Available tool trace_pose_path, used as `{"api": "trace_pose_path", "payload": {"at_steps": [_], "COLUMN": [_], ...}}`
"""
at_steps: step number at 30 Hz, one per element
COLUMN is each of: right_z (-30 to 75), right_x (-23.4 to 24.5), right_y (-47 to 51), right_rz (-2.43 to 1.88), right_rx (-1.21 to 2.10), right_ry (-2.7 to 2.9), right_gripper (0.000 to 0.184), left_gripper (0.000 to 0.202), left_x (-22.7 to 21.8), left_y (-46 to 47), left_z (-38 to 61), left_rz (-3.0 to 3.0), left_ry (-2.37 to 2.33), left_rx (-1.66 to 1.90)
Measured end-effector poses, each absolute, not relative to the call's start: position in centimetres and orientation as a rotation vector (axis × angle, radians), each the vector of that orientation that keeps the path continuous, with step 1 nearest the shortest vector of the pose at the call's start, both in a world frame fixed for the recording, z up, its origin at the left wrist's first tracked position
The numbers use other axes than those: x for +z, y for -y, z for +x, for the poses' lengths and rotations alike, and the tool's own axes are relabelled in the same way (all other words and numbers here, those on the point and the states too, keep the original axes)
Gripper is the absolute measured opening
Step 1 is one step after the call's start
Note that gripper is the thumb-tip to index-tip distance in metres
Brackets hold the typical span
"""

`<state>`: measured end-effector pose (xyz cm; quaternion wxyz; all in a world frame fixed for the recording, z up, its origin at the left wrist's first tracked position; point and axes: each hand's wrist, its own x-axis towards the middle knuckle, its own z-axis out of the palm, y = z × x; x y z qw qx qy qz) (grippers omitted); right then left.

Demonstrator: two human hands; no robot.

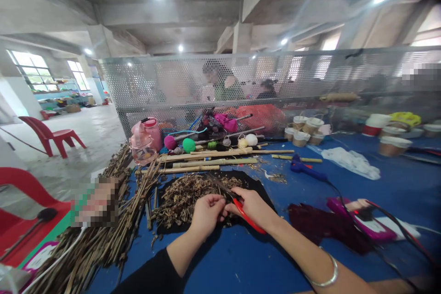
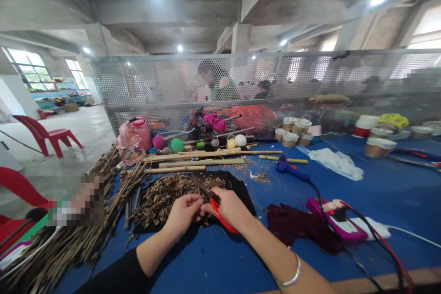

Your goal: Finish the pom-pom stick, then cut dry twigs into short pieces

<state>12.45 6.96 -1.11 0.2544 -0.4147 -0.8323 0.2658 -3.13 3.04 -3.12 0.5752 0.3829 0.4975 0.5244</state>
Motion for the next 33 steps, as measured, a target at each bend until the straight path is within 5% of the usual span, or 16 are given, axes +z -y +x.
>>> {"api": "trace_pose_path", "payload": {"at_steps": [12,19,27,33], "right_z": [12.35,12.01,12.05,12.13], "right_x": [-1.23,-1.42,-1.24,-1.14], "right_y": [-6.49,-6.37,-6.51,-6.32], "right_rz": [-1.106,-1.099,-1.083,-1.05], "right_rx": [0.416,0.465,0.559,0.447], "right_ry": [2.376,2.337,2.339,2.376], "right_gripper": [0.059,0.06,0.036,0.056], "left_gripper": [0.029,0.033,0.036,0.035], "left_x": [-3.82,-3.97,-3.74,-3.47], "left_y": [-3.31,-3.28,-3.22,-3.14], "left_z": [-3.37,-3.25,-3.36,-3.5], "left_rz": [1.01,1.028,0.98,0.955], "left_ry": [-1.266,-1.203,-1.238,-1.182], "left_rx": [1.288,1.309,1.351,1.375]}}
